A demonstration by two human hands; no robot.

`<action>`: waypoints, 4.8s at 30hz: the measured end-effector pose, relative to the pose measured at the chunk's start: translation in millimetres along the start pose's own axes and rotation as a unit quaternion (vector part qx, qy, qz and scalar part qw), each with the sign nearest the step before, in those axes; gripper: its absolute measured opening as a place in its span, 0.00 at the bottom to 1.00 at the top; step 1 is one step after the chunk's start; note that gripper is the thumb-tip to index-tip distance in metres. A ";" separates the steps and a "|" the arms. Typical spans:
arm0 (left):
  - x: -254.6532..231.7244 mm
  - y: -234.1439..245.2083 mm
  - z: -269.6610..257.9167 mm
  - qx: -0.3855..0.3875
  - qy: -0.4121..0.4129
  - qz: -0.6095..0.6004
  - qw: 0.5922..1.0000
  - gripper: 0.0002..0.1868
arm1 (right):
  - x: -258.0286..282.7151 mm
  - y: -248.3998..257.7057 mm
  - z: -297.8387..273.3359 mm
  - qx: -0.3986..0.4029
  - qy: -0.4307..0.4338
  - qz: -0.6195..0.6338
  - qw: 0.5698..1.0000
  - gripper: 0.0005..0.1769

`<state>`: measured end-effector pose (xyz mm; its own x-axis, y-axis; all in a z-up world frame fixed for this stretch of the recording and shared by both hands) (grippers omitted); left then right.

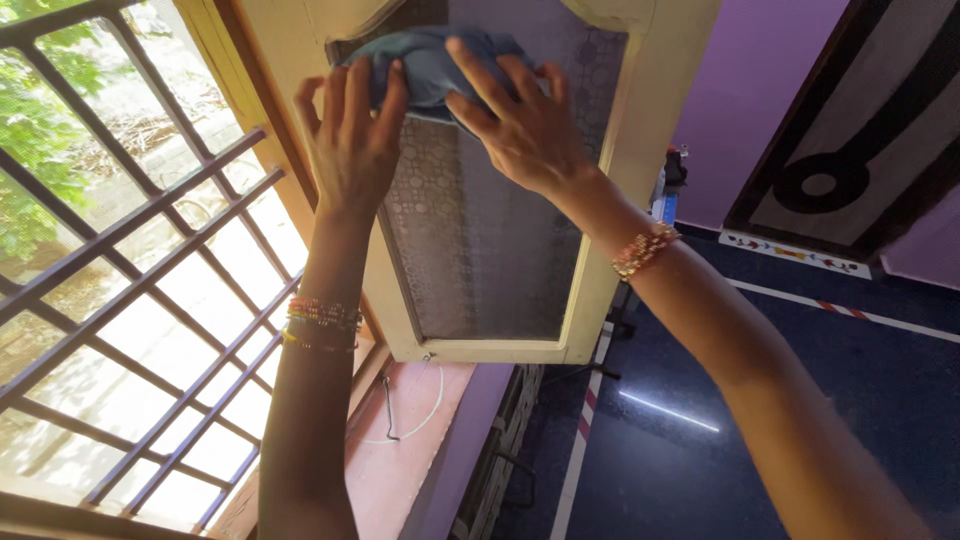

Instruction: The person cleans a window and its frame using a cloth, wiping the metal bars and the glass panels of a small interior window.

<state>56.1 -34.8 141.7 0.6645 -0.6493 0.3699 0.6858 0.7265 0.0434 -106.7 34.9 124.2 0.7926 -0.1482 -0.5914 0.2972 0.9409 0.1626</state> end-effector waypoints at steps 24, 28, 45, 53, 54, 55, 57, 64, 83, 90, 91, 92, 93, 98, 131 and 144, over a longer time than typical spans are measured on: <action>-9.0 5.6 -55.1 0.001 0.042 0.041 0.998 0.20 | 37.6 3.2 -16.2 0.004 0.007 0.049 0.999 0.18; -16.3 -10.6 -62.7 -0.027 0.121 -0.017 0.992 0.20 | 48.3 4.1 -12.4 -0.028 -0.073 0.055 0.995 0.12; -151.8 -11.5 -404.3 0.185 0.175 -0.114 0.960 0.18 | 267.6 -50.2 -292.5 0.257 -0.077 0.258 0.928 0.10; -118.6 -0.2 -274.5 0.109 0.193 -0.101 0.970 0.24 | 170.9 -7.2 -200.6 0.147 -0.102 0.167 0.970 0.11; -114.1 0.8 -246.7 0.093 0.188 -0.098 0.973 0.26 | 148.4 2.7 -181.5 0.121 -0.113 0.142 0.976 0.10; -109.7 2.4 -219.9 0.076 0.180 -0.094 0.976 0.28 | 125.2 8.7 -166.5 0.124 -0.148 0.139 0.971 0.12; -108.0 3.3 -176.7 0.048 0.193 -0.129 0.972 0.29 | 94.1 21.8 -142.7 0.103 -0.194 0.125 0.968 0.15; -144.8 1.7 -204.2 -0.014 0.284 -0.111 0.952 0.20 | 111.1 23.7 -179.4 0.050 -0.234 0.120 0.963 0.13; -198.4 -4.3 -288.6 0.112 0.283 -0.159 0.939 0.21 | 150.0 28.0 -271.6 0.121 -0.328 0.182 0.919 0.16; -174.8 -3.6 -168.4 -0.006 0.255 -0.184 0.949 0.17 | 86.3 47.7 -213.2 0.090 -0.333 0.162 0.925 0.25; -177.9 -2.4 -170.3 -0.007 0.259 -0.182 0.949 0.17 | 89.5 47.0 -218.5 0.091 -0.335 0.162 0.923 0.25; -182.5 0.1 -176.5 -0.007 0.264 -0.179 0.948 0.17 | 94.9 46.1 -227.9 0.097 -0.342 0.163 0.920 0.25; -185.0 -0.9 -183.3 -0.012 0.266 -0.174 0.948 0.16 | 101.9 42.3 -237.2 0.097 -0.348 0.163 0.918 0.26; -216.1 -8.6 -256.1 0.020 0.288 -0.179 0.940 0.14 | 152.6 14.8 -312.0 0.126 -0.368 0.152 0.909 0.21; -127.6 -15.6 -50.0 -0.099 0.208 -0.139 0.963 0.20 | 17.3 22.6 -124.4 0.041 -0.283 -0.014 0.958 0.16; -168.7 -22.4 -200.6 0.011 0.169 -0.178 0.969 0.23 | 95.1 7.2 -221.3 0.107 -0.127 0.055 0.985 0.06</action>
<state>-11.8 13.4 -107.9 0.4486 -0.8937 0.0020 0.8856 0.4448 0.1335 -146.9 95.0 -105.6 0.9261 -0.1461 -0.3479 0.2855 0.8741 0.3930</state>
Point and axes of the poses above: each hand's wrist, its own z-axis towards the middle knuckle, its own y-axis out of the back of the hand, x = y × z, the point moved 8 cm from there along z, towards the middle knuckle, and after that the axes turned 3 degrees about -x, right-handed, at the moved point
